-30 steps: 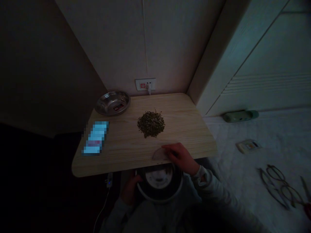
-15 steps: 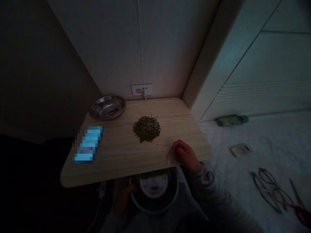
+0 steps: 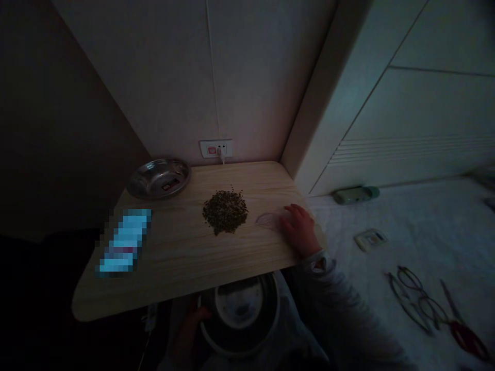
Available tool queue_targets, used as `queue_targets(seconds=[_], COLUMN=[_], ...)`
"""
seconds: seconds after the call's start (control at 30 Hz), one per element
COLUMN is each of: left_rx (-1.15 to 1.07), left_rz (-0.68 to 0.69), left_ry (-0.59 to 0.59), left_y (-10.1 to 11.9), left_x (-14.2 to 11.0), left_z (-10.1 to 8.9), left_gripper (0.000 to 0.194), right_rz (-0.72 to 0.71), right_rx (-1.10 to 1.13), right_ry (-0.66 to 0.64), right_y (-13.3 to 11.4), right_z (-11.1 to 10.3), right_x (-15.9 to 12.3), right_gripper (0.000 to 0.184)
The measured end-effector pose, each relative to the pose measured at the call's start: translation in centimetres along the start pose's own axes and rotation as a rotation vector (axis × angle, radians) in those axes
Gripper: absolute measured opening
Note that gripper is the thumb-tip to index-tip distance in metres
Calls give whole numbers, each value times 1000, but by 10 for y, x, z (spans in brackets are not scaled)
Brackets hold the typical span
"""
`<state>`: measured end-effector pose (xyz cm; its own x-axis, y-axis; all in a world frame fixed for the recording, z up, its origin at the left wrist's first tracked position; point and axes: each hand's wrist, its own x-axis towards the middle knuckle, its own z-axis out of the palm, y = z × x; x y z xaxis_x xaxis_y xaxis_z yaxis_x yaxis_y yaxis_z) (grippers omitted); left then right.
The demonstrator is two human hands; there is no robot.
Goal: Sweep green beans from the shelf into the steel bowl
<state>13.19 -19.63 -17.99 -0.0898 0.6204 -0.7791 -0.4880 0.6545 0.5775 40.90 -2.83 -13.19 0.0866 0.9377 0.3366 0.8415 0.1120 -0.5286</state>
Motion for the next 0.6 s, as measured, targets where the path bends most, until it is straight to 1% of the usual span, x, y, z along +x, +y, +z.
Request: queue_targets(seconds=[0.07,0.1,0.13,0.17,0.2,0.23,0.27,0.3,0.37,0.43,0.5,0.6], left_rx=[25,35,40,38,34,33,31,30,27,21,21,-3], left_rz=[-26,-41,-57,-74,-92,-115,-130,-142,-133,-94,-64,-51], left_ry=[40,61,75,84,86,86,82,69,30,-2,-5,-3], left_y=[-1,0,1,3,5,7,9,11,14,16,18,19], left_x=[0,-1,-2,-3,-4,-4,-4,-4,-5,-9,-16,-25], left_z=[-4,-4,-3,-1,2,5,8,10,14,17,19,22], left_gripper=[7,8,9,10,11,12,12,13,12,11,10,19], right_rz=[161,266,385,506,599,656,680,682,695,770,833,853], right_rx=[4,5,25,68,132,213,293,355,393,330,255,134], right_ry=[123,143,97,-9,-135,-269,-388,-477,-586,-660,-713,-718], right_y=[20,30,39,46,50,53,54,53,51,48,47,46], right_z=[-14,-22,-29,-35,-40,-44,-48,-50,-54,-56,-58,-59], right_x=[-5,-8,-11,-14,-16,-17,-16,-14,-7,2,10,14], right_gripper=[50,60,70,76,76,72,65,58,49,48,49,46])
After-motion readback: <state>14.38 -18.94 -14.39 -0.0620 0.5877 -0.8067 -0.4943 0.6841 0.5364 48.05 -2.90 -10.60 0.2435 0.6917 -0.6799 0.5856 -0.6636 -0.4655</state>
